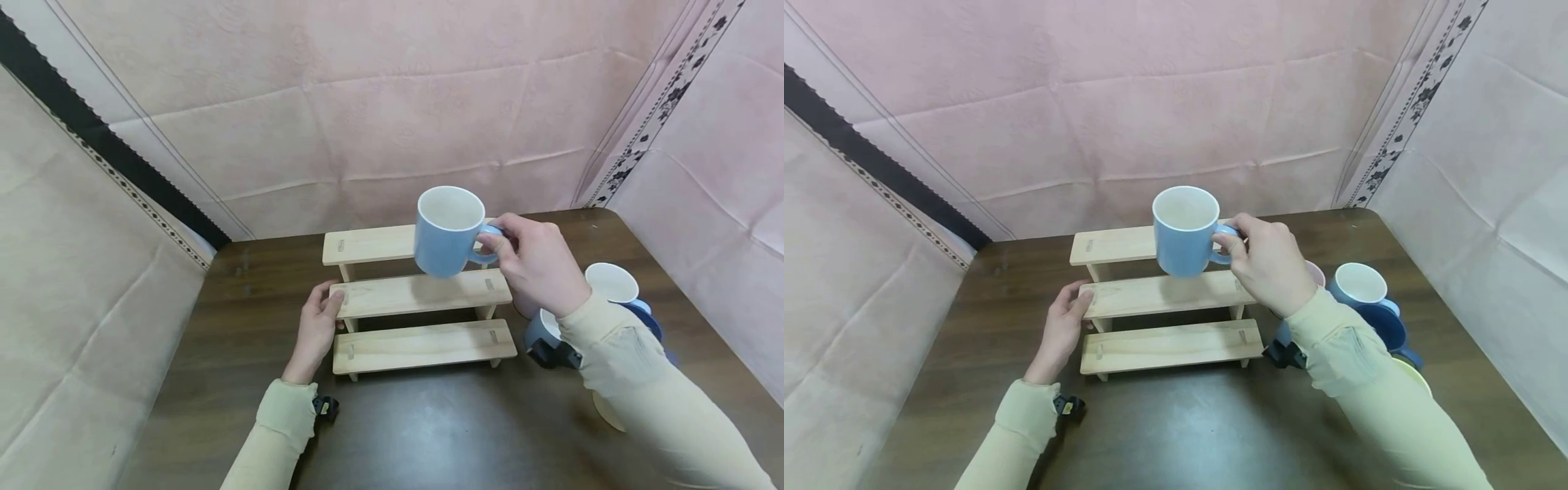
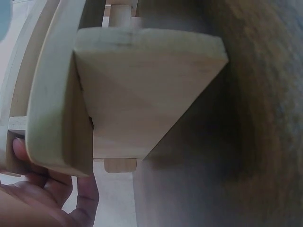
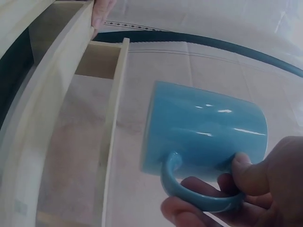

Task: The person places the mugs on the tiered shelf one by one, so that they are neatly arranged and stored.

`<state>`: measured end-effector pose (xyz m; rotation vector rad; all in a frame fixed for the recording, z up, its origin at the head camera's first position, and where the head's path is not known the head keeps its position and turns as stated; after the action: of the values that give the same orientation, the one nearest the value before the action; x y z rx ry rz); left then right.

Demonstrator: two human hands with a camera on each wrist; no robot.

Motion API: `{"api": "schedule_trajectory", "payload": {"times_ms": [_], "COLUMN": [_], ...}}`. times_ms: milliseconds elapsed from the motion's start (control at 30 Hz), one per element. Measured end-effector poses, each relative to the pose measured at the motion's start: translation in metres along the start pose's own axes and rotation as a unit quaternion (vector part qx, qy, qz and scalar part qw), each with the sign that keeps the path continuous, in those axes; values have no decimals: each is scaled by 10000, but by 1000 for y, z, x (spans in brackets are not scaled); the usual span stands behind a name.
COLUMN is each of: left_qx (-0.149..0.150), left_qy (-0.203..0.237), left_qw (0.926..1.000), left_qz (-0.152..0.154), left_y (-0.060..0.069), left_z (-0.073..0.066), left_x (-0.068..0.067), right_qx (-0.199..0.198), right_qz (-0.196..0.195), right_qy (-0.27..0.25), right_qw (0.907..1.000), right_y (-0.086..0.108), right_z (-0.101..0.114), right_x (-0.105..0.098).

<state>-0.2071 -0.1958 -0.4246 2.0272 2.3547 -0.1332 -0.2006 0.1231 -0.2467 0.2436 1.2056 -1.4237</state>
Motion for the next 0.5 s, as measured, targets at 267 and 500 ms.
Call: {"api": "schedule_trajectory", "payload": {"times_ms": [267,500], "left_qx": [-39,-38], "left_qy": [16,27], "left_qw": [10000,10000], "left_qz": [-7,-36], "left_y": [0,1], "left_z": [1,0], "left_x": [1,1], "right_qx": [80,69], "right_qz": [72,130], "right_qy": [-161,-197], "right_qw": [9998,9997], "right_y": [-13,-23], "right_z": [1,1], "right_x": [18,31]}}
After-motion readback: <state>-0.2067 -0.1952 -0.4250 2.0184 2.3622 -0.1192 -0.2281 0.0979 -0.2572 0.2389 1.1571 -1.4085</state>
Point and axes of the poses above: each hand's wrist, its own y-axis away from the middle knuckle, its own x-axis out of the palm, z = x × y, the point moved 6 cm from there along -y, towards the middle knuckle, and after that the axes turned 6 degrees about y, right-handed, at the moved point
